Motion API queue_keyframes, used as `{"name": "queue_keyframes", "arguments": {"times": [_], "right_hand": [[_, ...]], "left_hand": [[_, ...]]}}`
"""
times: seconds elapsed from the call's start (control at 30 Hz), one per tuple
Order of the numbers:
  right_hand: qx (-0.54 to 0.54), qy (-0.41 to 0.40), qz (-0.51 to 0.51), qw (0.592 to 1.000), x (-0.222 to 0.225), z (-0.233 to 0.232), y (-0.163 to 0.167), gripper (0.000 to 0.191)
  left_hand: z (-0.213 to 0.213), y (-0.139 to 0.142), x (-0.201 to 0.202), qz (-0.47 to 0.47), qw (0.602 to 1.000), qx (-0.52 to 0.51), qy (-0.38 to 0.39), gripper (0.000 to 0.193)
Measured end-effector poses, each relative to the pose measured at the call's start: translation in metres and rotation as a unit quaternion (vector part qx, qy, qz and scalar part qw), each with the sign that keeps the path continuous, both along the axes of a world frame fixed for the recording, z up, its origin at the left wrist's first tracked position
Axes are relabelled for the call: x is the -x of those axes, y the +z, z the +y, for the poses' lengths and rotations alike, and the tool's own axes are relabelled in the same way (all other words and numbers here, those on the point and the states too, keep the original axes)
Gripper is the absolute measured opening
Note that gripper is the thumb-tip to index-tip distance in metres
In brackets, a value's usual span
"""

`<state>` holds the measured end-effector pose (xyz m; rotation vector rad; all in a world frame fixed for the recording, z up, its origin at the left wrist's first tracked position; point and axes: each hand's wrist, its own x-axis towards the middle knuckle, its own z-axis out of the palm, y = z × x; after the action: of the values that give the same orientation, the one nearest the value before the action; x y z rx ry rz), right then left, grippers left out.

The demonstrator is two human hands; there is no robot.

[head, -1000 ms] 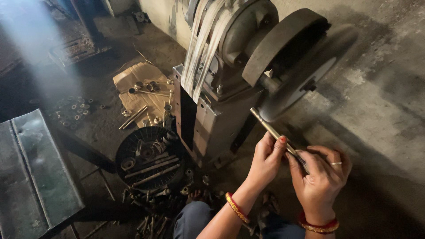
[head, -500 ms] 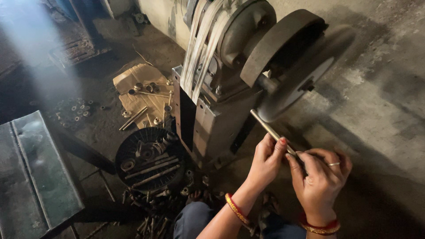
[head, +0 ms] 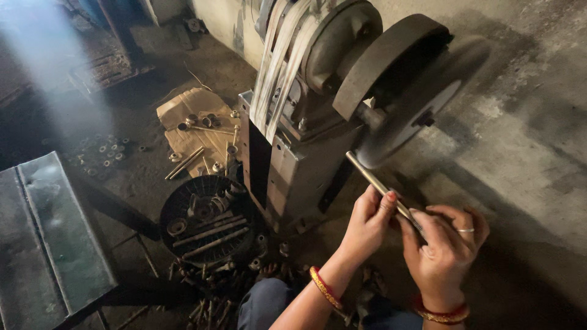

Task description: The person holds a threaded metal rod with both hands and presses it against a rotating grinding wheel to smooth or shape the surface. The person repeatedly repositions the rod along its length and rotates it to grind different sections, then briefly inspects the rod before continuing.

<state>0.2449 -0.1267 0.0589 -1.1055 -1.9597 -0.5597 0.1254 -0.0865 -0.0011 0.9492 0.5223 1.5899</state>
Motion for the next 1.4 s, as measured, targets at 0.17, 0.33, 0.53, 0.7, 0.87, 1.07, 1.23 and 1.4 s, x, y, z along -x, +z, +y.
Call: {"name": "queue_keyframes", "arguments": {"times": [0.17,0.33,0.53,0.7,0.87,1.07,1.23,1.4], "right_hand": [[-0.022,0.003,0.009,1.0,0.002,0.003,-0.001,0.017],[-0.051,-0.005,-0.003,0.999,0.0,0.004,-0.004,0.015],[-0.062,-0.015,-0.011,0.998,-0.006,-0.002,-0.002,0.015],[-0.064,-0.013,-0.022,0.998,-0.008,-0.004,0.001,0.016],[0.004,-0.003,0.009,1.0,-0.016,-0.012,-0.005,0.017],[0.25,0.08,0.118,0.958,-0.017,-0.002,-0.038,0.023],[0.447,0.271,0.259,0.812,0.026,0.007,-0.111,0.03],[0.601,0.323,0.366,0.633,0.083,0.003,-0.161,0.019]], "left_hand": [[0.005,-0.006,-0.002,-0.003,1.0,-0.005,-0.008,0.027],[0.009,-0.011,-0.006,0.009,1.0,-0.026,0.015,0.029],[0.003,-0.009,-0.009,-0.005,0.999,0.008,-0.036,0.029],[-0.003,-0.006,-0.006,0.008,0.999,0.001,-0.035,0.029],[-0.011,0.002,-0.005,0.082,0.996,-0.022,0.02,0.028],[-0.031,0.006,0.02,0.256,0.958,-0.003,0.131,0.019],[-0.042,-0.008,0.065,0.306,0.941,0.063,0.133,0.02],[-0.037,-0.016,0.098,0.17,0.982,-0.014,0.083,0.027]]}}
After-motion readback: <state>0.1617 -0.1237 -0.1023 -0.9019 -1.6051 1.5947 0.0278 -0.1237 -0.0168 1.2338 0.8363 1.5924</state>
